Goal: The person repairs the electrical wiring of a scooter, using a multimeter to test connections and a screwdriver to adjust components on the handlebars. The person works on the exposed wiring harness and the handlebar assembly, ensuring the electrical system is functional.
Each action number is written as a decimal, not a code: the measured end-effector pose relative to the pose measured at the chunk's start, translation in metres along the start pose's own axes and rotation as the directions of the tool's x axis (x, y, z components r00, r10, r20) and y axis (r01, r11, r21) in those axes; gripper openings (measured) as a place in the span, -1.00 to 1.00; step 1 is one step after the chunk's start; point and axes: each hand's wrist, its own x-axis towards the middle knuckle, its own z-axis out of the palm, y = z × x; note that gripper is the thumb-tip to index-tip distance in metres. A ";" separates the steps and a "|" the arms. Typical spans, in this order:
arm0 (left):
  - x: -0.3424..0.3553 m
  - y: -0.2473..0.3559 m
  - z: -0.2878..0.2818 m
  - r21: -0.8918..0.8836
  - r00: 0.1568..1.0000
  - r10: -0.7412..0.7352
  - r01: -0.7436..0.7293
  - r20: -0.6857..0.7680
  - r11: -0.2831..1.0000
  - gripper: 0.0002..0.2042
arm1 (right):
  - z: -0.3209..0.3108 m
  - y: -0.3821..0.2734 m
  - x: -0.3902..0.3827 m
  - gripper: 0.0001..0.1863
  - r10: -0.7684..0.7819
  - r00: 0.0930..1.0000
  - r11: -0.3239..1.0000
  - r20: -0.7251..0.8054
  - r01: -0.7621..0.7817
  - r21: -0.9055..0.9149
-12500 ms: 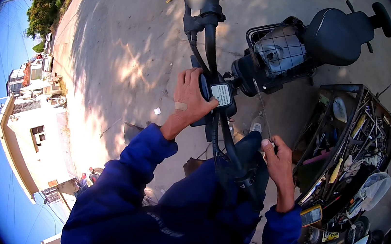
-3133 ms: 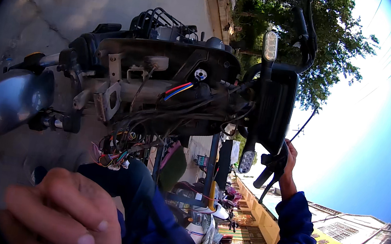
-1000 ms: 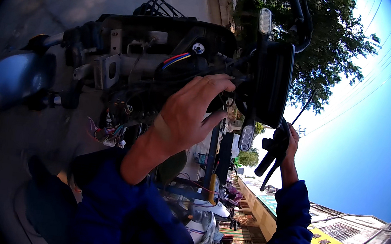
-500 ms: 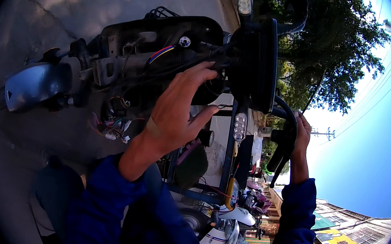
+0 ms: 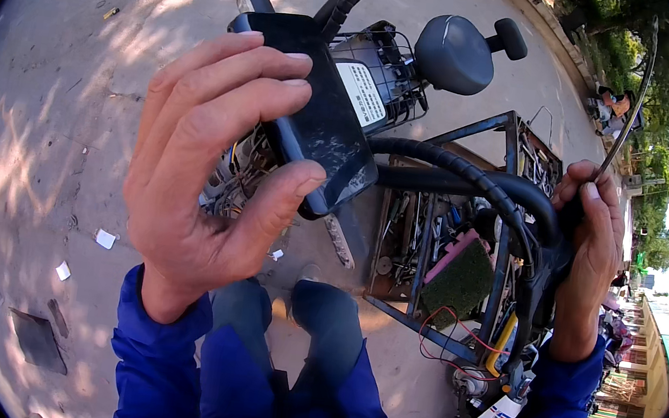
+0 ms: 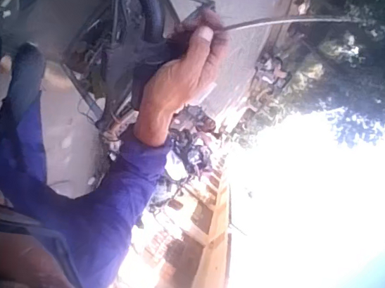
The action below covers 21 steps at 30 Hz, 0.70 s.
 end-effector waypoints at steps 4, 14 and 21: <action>0.048 0.016 0.013 0.225 0.866 0.005 -0.136 0.500 0.965 -0.66 | -0.021 0.012 -0.006 -0.57 -0.148 0.984 0.973 -0.100 0.163 0.161; 0.074 -0.001 0.028 0.269 0.764 -0.066 -0.144 0.642 0.952 -0.63 | -0.052 0.053 -0.220 -0.49 -0.246 0.867 0.957 -0.433 0.288 0.035; 0.102 0.008 0.035 0.312 0.599 -0.313 0.109 0.737 0.944 -0.61 | 0.049 0.128 -0.327 -0.65 0.379 0.905 0.763 -0.195 -0.186 0.619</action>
